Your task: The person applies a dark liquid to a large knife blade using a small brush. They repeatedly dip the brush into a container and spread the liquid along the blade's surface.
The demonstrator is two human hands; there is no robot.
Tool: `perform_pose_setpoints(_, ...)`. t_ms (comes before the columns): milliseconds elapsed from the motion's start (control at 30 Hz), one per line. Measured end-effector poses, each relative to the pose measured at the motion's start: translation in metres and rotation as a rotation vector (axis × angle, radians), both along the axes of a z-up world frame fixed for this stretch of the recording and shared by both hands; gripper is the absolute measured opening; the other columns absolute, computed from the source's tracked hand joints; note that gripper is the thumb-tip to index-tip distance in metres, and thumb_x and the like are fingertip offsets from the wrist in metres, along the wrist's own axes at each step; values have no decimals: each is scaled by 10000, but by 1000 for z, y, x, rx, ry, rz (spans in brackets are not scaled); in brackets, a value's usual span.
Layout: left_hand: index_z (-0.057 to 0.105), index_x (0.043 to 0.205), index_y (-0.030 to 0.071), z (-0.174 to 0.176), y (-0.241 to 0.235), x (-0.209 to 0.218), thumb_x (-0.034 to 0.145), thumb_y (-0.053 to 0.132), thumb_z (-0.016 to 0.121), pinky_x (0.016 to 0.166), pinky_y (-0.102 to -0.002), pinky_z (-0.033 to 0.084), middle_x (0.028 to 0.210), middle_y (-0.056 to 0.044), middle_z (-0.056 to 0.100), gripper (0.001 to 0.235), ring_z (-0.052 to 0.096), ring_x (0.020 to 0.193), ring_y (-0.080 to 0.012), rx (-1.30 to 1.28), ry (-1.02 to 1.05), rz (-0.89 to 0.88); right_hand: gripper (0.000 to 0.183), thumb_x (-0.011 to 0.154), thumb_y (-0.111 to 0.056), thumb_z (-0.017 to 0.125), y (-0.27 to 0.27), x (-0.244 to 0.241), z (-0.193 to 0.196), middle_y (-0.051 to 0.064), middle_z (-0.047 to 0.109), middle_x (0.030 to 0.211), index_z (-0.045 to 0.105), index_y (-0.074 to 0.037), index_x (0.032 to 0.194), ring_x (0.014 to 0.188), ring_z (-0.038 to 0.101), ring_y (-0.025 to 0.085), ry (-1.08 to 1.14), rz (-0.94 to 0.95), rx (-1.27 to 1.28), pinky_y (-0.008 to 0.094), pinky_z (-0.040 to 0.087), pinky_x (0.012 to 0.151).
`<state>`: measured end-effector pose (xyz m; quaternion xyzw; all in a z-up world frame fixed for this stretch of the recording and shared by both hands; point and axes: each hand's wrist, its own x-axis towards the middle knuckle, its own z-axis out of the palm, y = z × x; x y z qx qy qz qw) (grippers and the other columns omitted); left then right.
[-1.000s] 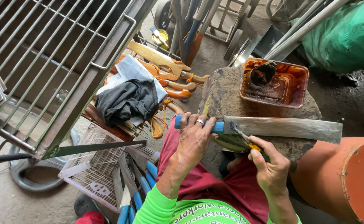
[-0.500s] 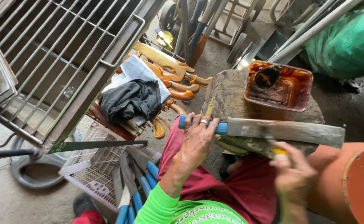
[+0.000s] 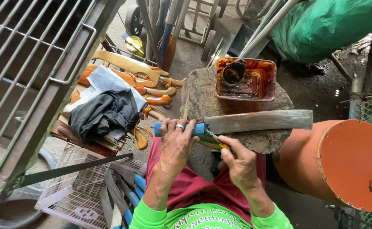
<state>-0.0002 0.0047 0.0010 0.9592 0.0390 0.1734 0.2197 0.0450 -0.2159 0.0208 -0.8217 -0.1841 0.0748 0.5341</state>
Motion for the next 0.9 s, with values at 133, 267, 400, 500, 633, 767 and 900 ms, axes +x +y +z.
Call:
perform_pose_setpoints(133,623,1279,87,1,-1,2,788,250,787,1080,-512,306,1173,-127,632,543,544,1150,-324,13,-79,17,294,969,-53,602,11,10,2,59,709,825,698,-45,1247,651,662,123,-63,-51,-4,267,549,640)
perform_pose_setpoints(267,608,1331,78,3,0,-3,819,238,784,1145,-518,314,1218,-133,631,564,551,1230,-325,-56,6,0,291,960,-45,611,8,7,4,68,723,840,703,-48,1237,679,677,126,-57,26,-13,272,552,647)
perform_pose_setpoints(400,606,1387,73,17,28,-9,926,201,727,1150,-478,412,1346,-146,641,494,573,1314,-300,-492,-155,90,298,941,-44,587,7,7,4,62,738,868,699,-60,1218,593,697,127,57,17,42,274,559,582)
perform_pose_setpoints(500,481,1492,40,17,52,-21,910,281,762,1130,-425,458,1435,-105,595,690,569,1339,-235,-1509,-973,-88,278,982,-28,603,-5,6,6,67,721,889,700,-45,1242,712,669,113,-149,-31,-59,263,556,685)
perform_pose_setpoints(633,472,1494,33,15,45,-32,995,232,672,1046,-434,464,1358,-154,563,574,581,1100,-243,-1153,-587,517,282,984,-17,585,-3,6,8,77,721,996,682,-32,1249,742,661,96,-133,-18,32,249,563,685)
perform_pose_setpoints(767,564,1357,73,10,5,-22,926,240,735,1172,-503,358,1365,-176,571,493,516,1332,-347,-156,-321,196,288,931,-38,617,8,-13,-3,59,740,851,712,-55,1203,577,668,98,101,4,30,254,545,566)
perform_pose_setpoints(900,600,1328,20,11,-18,-3,851,311,748,1154,-545,266,1323,-199,581,578,502,1294,-377,-48,-128,15,279,962,-46,600,-26,8,-17,57,717,908,701,-34,1222,686,671,97,-152,-48,-11,254,548,661)
